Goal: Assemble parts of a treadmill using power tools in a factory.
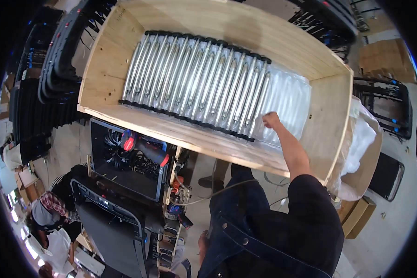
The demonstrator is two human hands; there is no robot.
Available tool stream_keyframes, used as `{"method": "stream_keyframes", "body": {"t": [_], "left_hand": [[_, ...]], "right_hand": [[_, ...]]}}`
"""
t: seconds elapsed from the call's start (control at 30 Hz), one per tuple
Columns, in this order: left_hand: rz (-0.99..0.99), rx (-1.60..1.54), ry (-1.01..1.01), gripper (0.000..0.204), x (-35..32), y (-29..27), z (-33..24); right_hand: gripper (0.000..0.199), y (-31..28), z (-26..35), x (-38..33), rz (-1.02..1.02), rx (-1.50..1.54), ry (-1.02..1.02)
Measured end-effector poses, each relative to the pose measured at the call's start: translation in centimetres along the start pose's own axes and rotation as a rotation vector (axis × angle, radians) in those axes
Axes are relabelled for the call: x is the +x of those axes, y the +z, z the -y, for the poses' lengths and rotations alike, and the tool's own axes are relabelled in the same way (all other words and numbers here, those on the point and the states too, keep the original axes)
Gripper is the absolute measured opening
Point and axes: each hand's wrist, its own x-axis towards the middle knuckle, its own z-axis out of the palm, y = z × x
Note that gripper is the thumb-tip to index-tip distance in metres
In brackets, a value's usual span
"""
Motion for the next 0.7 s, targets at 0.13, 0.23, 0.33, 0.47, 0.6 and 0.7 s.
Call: {"method": "stream_keyframes", "body": {"t": [0.13,0.23,0.33,0.47,0.6,0.7], "left_hand": [[-0.162,0.332,0.199,0.056,-8.6,8.6,-4.0],[-0.244,0.01,0.123,0.05,-9.2,10.0,-4.5],[-0.294,0.094,0.143,0.049,-10.9,12.0,-5.2],[-0.186,0.053,0.303,0.048,-12.1,15.7,-8.8],[-0.063,0.038,0.527,0.041,-14.8,19.4,-12.4],[0.0,0.078,0.745,0.036,-15.2,20.8,-15.4]], "right_hand": [[0.033,9.0,-6.9,2.0,0.089,-0.072,0.114],[0.041,11.4,-9.5,4.4,-0.238,-0.234,-0.038],[0.046,11.8,-6.1,2.0,-0.005,-0.102,0.038],[0.032,8.0,-2.7,-4.2,0.227,0.583,0.036],[0.019,5.2,4.3,-8.5,0.362,0.763,-0.094],[0.015,4.7,11.3,-13.8,0.554,0.964,-0.076]]}}
